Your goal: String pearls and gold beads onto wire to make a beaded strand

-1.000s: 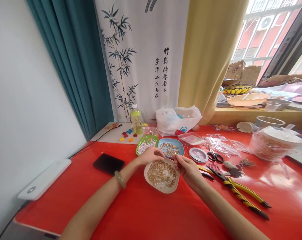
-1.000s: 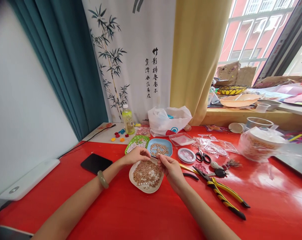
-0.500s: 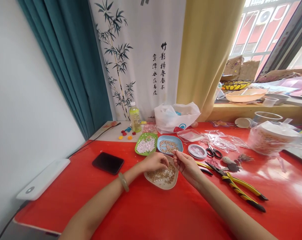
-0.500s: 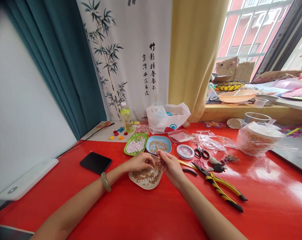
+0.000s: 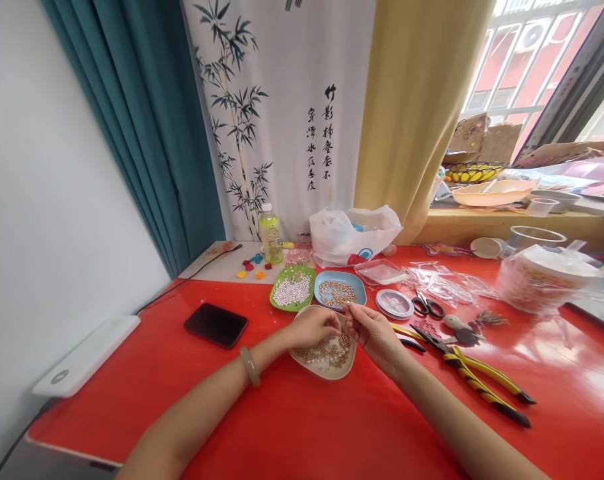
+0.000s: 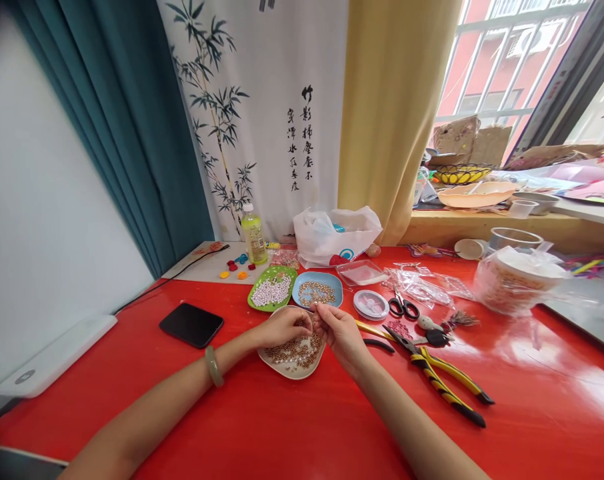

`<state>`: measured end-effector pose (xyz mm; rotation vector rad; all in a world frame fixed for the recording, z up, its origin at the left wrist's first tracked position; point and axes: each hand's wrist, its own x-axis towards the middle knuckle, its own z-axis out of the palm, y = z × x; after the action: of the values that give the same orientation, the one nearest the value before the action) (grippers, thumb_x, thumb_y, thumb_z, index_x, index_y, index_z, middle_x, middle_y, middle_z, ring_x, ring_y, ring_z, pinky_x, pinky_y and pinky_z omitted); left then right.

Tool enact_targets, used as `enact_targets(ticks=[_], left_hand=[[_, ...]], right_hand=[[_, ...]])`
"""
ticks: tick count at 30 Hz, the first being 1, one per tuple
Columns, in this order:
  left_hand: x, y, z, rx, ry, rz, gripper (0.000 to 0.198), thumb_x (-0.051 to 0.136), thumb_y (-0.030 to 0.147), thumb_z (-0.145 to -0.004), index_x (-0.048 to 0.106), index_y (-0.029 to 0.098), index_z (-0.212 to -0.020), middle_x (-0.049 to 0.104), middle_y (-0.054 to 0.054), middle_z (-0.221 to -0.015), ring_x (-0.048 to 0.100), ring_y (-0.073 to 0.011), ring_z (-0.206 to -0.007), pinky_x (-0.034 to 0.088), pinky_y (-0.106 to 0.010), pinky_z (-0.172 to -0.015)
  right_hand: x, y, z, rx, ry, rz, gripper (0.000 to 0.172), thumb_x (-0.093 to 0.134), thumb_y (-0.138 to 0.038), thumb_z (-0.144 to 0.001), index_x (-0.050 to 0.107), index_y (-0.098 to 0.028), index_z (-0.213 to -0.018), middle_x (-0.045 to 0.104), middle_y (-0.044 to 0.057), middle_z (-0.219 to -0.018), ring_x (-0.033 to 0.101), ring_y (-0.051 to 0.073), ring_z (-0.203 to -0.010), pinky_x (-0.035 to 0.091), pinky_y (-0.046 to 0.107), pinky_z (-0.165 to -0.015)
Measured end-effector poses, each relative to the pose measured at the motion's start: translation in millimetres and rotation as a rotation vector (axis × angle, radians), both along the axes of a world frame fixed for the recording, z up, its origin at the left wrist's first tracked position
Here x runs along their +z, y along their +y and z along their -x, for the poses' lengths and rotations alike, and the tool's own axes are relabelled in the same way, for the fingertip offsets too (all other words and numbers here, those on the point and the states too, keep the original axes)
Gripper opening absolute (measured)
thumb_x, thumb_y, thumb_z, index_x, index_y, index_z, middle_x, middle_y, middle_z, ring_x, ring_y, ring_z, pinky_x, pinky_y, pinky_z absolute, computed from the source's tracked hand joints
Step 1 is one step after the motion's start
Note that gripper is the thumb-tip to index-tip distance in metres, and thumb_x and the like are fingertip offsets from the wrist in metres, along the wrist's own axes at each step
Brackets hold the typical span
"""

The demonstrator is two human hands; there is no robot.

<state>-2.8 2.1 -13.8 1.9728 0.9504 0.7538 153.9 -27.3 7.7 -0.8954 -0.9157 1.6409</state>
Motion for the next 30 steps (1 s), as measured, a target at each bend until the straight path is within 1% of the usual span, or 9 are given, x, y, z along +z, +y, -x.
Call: enact_targets(ticks=[2, 4, 6, 8, 10, 12, 15, 19, 30], left_hand=[[2.4, 3, 0, 0.041, -0.100, 0.080, 0.010, 0.057, 0.024, -0.069, 0.060, 0.015, -0.071, 0.061, -0.002, -0.070, 0.052, -0.0123, -0.063, 0.038, -0.024, -0.061], [5.8, 5, 0, 0.084, -0.268, 0.201, 0.016, 0.059, 0.028, -0.069, 0.058, 0.013, -0.075, 0.059, -0.002, -0.071, 0.053, -0.0114, -0.063, 0.038, -0.023, -0.059], [8.9, 6, 0, 0.110, -0.486, 0.356, 0.023, 0.065, 0.030, -0.063, 0.058, 0.012, -0.075, 0.058, -0.002, -0.070, 0.053, -0.0102, -0.062, 0.039, -0.022, -0.058], [10.7, 6, 2, 0.125, -0.697, 0.511, 0.027, 0.072, 0.027, -0.057, 0.058, 0.011, -0.074, 0.058, -0.001, -0.068, 0.053, -0.0087, -0.060, 0.039, -0.022, -0.059], [10.8, 6, 3, 0.129, -0.808, 0.591, 0.028, 0.075, 0.023, -0.054, 0.059, 0.010, -0.073, 0.058, -0.001, -0.069, 0.053, -0.0073, -0.059, 0.041, -0.021, -0.061], [9.4, 6, 4, 0.130, -0.853, 0.624, 0.028, 0.075, 0.020, -0.054, 0.059, 0.010, -0.074, 0.057, 0.000, -0.070, 0.054, -0.0067, -0.060, 0.042, -0.021, -0.063], [6.5, 7, 6, 0.117, -0.869, 0.629, 0.027, 0.074, 0.020, -0.056, 0.059, 0.010, -0.076, 0.057, 0.000, -0.070, 0.055, -0.0066, -0.062, 0.043, -0.021, -0.066], [5.0, 8, 7, 0.106, -0.884, 0.643, 0.025, 0.073, 0.018, -0.057, 0.059, 0.010, -0.077, 0.057, 0.000, -0.071, 0.055, -0.0063, -0.061, 0.044, -0.020, -0.066], [12.6, 4, 5, 0.137, -0.875, 0.644, 0.027, 0.075, 0.016, -0.053, 0.057, 0.011, -0.073, 0.055, 0.001, -0.066, 0.054, -0.0060, -0.059, 0.044, -0.019, -0.063]], right_hand=[[0.2, -1, 0, -0.001, -0.025, -0.014, 0.026, 0.072, -0.038, -0.058, 0.067, -0.015, -0.069, 0.053, -0.002, -0.057, 0.048, 0.008, -0.052, 0.041, 0.021, -0.053], [-0.2, -2, 1, -0.001, -0.053, -0.031, 0.025, 0.072, -0.037, -0.058, 0.067, -0.015, -0.069, 0.053, -0.002, -0.057, 0.046, 0.007, -0.051, 0.039, 0.021, -0.052], [-0.7, -4, 2, -0.003, -0.081, -0.050, 0.024, 0.072, -0.036, -0.058, 0.066, -0.015, -0.069, 0.053, -0.002, -0.057, 0.045, 0.007, -0.050, 0.037, 0.021, -0.051], [-0.9, -5, 3, -0.005, -0.107, -0.064, 0.024, 0.072, -0.036, -0.058, 0.066, -0.015, -0.067, 0.053, -0.002, -0.056, 0.044, 0.008, -0.050, 0.036, 0.021, -0.050], [-1.2, -5, 4, -0.007, -0.125, -0.071, 0.024, 0.072, -0.036, -0.058, 0.065, -0.015, -0.065, 0.052, -0.002, -0.055, 0.043, 0.008, -0.049, 0.036, 0.022, -0.050], [-2.0, -4, 4, -0.012, -0.135, -0.073, 0.024, 0.072, -0.037, -0.058, 0.064, -0.015, -0.064, 0.052, -0.002, -0.055, 0.043, 0.008, -0.049, 0.036, 0.022, -0.050], [-4.3, -3, 4, -0.031, -0.147, -0.068, 0.024, 0.071, -0.037, -0.058, 0.064, -0.015, -0.064, 0.052, -0.002, -0.056, 0.043, 0.008, -0.049, 0.036, 0.022, -0.050], [-7.1, -2, 4, -0.060, -0.158, -0.061, 0.024, 0.071, -0.037, -0.058, 0.064, -0.015, -0.065, 0.053, -0.002, -0.056, 0.043, 0.008, -0.048, 0.036, 0.022, -0.049], [-10.0, -1, 4, -0.113, -0.153, -0.057, 0.023, 0.071, -0.038, -0.058, 0.065, -0.017, -0.066, 0.053, -0.002, -0.056, 0.045, 0.009, -0.049, 0.037, 0.023, -0.050]])
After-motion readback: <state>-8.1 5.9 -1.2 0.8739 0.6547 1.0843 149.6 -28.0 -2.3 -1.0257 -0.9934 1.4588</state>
